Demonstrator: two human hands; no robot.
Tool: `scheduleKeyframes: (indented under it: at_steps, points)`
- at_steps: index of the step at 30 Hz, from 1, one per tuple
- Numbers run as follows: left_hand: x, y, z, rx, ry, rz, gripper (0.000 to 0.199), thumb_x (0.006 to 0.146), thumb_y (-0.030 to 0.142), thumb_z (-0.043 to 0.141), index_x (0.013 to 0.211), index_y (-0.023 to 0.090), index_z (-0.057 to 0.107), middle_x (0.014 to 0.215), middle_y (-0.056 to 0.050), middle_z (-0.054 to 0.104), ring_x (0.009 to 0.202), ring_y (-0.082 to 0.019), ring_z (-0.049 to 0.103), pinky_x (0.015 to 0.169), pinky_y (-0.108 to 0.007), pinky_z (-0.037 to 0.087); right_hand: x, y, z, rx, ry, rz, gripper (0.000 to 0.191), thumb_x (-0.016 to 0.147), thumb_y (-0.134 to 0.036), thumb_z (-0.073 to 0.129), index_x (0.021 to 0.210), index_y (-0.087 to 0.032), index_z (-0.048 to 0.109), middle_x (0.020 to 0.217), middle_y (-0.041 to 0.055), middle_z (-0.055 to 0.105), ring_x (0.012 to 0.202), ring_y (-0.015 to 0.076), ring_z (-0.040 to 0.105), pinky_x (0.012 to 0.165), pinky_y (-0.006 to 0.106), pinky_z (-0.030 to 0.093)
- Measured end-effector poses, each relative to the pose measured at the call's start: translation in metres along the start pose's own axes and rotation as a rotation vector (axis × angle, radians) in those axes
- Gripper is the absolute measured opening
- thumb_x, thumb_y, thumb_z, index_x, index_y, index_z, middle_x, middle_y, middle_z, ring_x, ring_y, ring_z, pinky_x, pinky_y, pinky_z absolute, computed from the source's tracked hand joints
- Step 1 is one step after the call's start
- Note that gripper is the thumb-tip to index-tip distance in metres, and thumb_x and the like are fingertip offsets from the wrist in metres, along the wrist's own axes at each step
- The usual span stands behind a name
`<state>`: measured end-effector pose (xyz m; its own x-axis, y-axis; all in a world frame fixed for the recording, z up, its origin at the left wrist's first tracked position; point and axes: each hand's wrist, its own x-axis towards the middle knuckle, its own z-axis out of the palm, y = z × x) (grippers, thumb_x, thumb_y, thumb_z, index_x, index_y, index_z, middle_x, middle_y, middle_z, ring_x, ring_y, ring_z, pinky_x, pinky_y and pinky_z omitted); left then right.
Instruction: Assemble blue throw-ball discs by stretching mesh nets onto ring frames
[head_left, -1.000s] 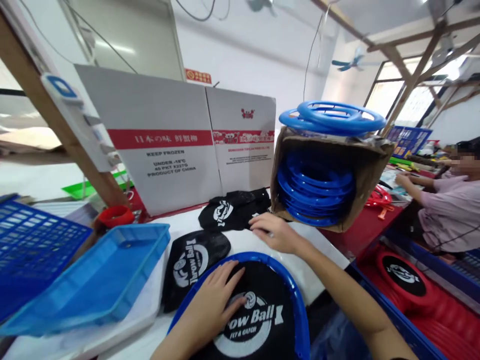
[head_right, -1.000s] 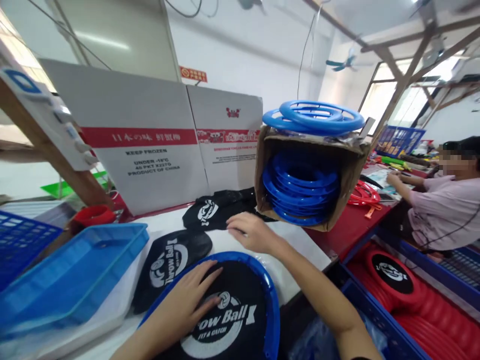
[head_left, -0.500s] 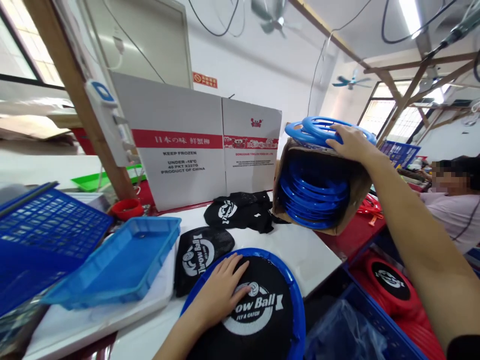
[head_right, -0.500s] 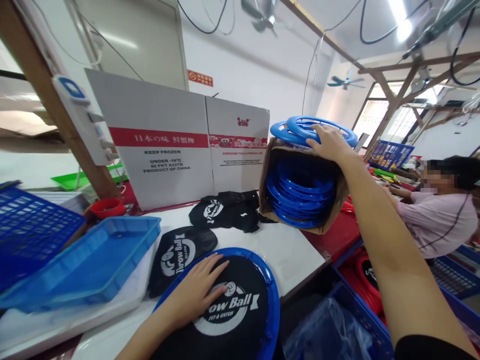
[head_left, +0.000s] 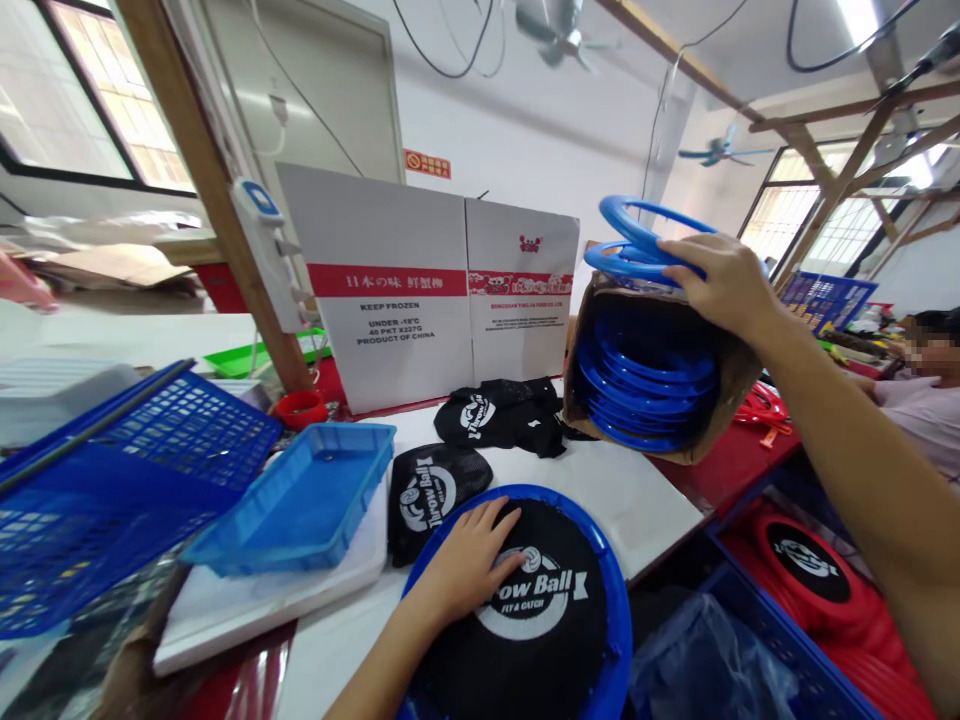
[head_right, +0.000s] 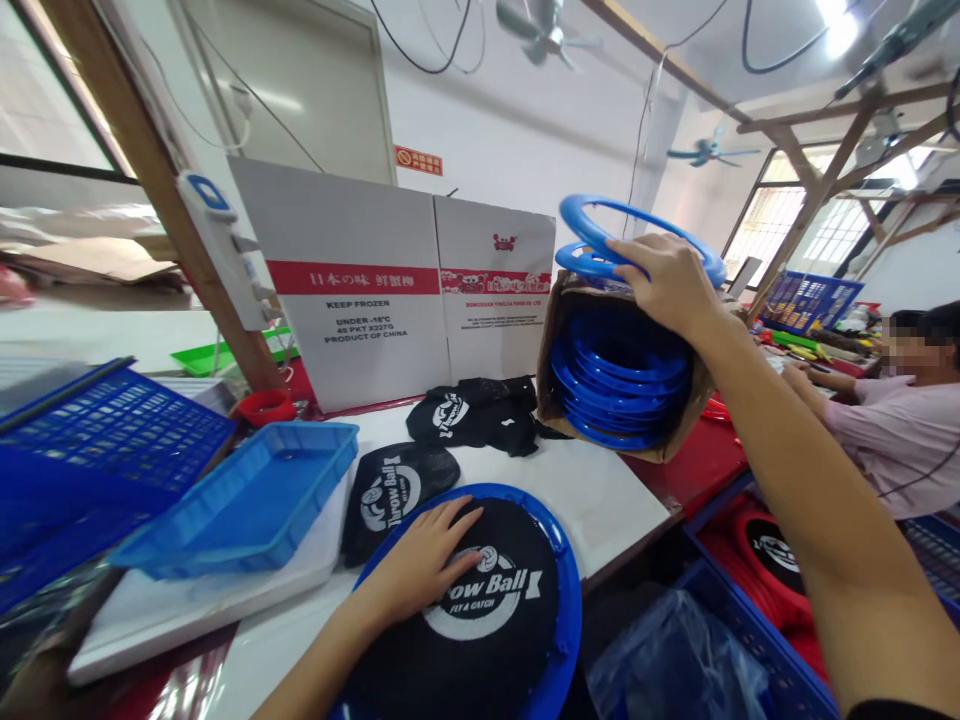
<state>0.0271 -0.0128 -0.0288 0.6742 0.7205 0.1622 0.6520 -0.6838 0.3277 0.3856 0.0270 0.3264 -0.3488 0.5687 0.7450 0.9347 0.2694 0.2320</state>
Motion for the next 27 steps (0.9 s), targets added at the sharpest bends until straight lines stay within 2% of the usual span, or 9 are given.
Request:
scheduleKeyframes:
  at_steps: [3,6,10,15,19,21,23,25,27]
  points:
    - [0.000,0.001,-0.001,0.012,-0.015,0.003,0.060,0.104,0.051,0.056,0.155,0.019,0.057,0.165,-0.019,0.050,0.152,-0.039,0.048,0.126,-0.059,0.038,-0.060,-0.078,-0.017,0.063,-0.044,-0.267,0.035,0.107,-0.031,0.051,0.130,-0.028,0.077,0.132,0.0166,0.074,0.122,0.0377,0.069,0.106,0.060,0.054]
    - [0.000,0.002,-0.004,0.001,0.005,0.047,0.059,0.106,0.052,0.053,0.155,0.019,0.056,0.165,-0.018,0.050,0.160,-0.038,0.037,0.130,-0.062,0.027,-0.139,-0.157,-0.028,0.203,-0.115,-0.506,0.036,0.101,-0.027,0.062,0.133,-0.037,0.074,0.114,0.0085,0.080,0.109,0.0321,0.074,0.095,0.054,0.063]
    - [-0.002,0.007,-0.020,-0.006,-0.012,0.033,0.058,0.109,0.046,0.047,0.157,0.014,0.051,0.170,-0.020,0.041,0.165,-0.039,0.022,0.132,-0.064,0.017,-0.223,-0.219,-0.028,0.414,-0.249,-0.803,0.034,0.099,-0.028,0.056,0.123,-0.034,0.080,0.115,0.0072,0.083,0.108,0.0235,0.077,0.097,0.039,0.067]
    - [-0.030,0.032,-0.043,-0.268,-0.002,-0.107,0.060,0.107,0.049,0.050,0.159,0.018,0.048,0.178,-0.016,0.027,0.168,-0.036,0.010,0.133,-0.061,0.021,-0.263,-0.226,-0.010,0.556,-0.227,-0.710,0.040,0.093,-0.013,0.063,0.124,-0.032,0.078,0.117,0.0082,0.083,0.109,0.0221,0.078,0.095,0.038,0.068]
    - [-0.093,0.069,-0.041,-0.646,0.128,-0.161,0.052,0.103,0.051,0.057,0.148,0.025,0.062,0.175,-0.010,0.036,0.167,-0.034,0.020,0.135,-0.058,0.020,-0.281,-0.213,0.001,0.657,-0.262,-0.550,0.051,0.093,-0.011,0.066,0.134,-0.041,0.073,0.121,0.0054,0.081,0.114,0.0248,0.076,0.100,0.044,0.067]
    - [-0.132,0.092,-0.026,-0.982,0.132,-0.217,0.045,0.099,0.052,0.065,0.137,0.030,0.069,0.165,-0.009,0.053,0.157,-0.035,0.043,0.130,-0.056,0.033,-0.288,-0.205,0.008,0.708,-0.344,-0.360,0.056,0.095,-0.020,0.069,0.143,-0.048,0.066,0.124,0.0044,0.079,0.116,0.0293,0.075,0.097,0.049,0.067]
    - [-0.167,0.116,0.001,-1.439,0.232,-0.282,0.044,0.092,0.063,0.071,0.122,0.031,0.074,0.122,-0.010,0.080,0.118,-0.035,0.075,0.106,-0.054,0.058,-0.292,-0.197,0.017,0.731,-0.414,-0.192,0.059,0.096,-0.027,0.068,0.148,-0.055,0.059,0.126,0.0032,0.078,0.114,0.0320,0.074,0.093,0.052,0.067]
    - [-0.191,0.138,0.037,-1.806,0.327,-0.312,0.046,0.085,0.072,0.072,0.098,0.028,0.072,0.074,-0.005,0.076,0.074,-0.031,0.077,0.072,-0.047,0.062,-0.292,-0.189,0.027,0.757,-0.435,-0.198,0.062,0.099,-0.026,0.062,0.151,-0.058,0.054,0.129,0.0033,0.076,0.115,0.0323,0.073,0.092,0.054,0.065]
    - [-0.199,0.157,0.072,-1.943,0.460,-0.518,0.042,0.086,0.067,0.076,0.085,0.025,0.067,0.060,0.000,0.065,0.060,-0.024,0.071,0.063,-0.038,0.057,-0.291,-0.183,0.037,0.803,-0.426,-0.298,0.067,0.099,-0.018,0.056,0.152,-0.059,0.052,0.134,0.0037,0.075,0.118,0.0312,0.072,0.095,0.054,0.062]
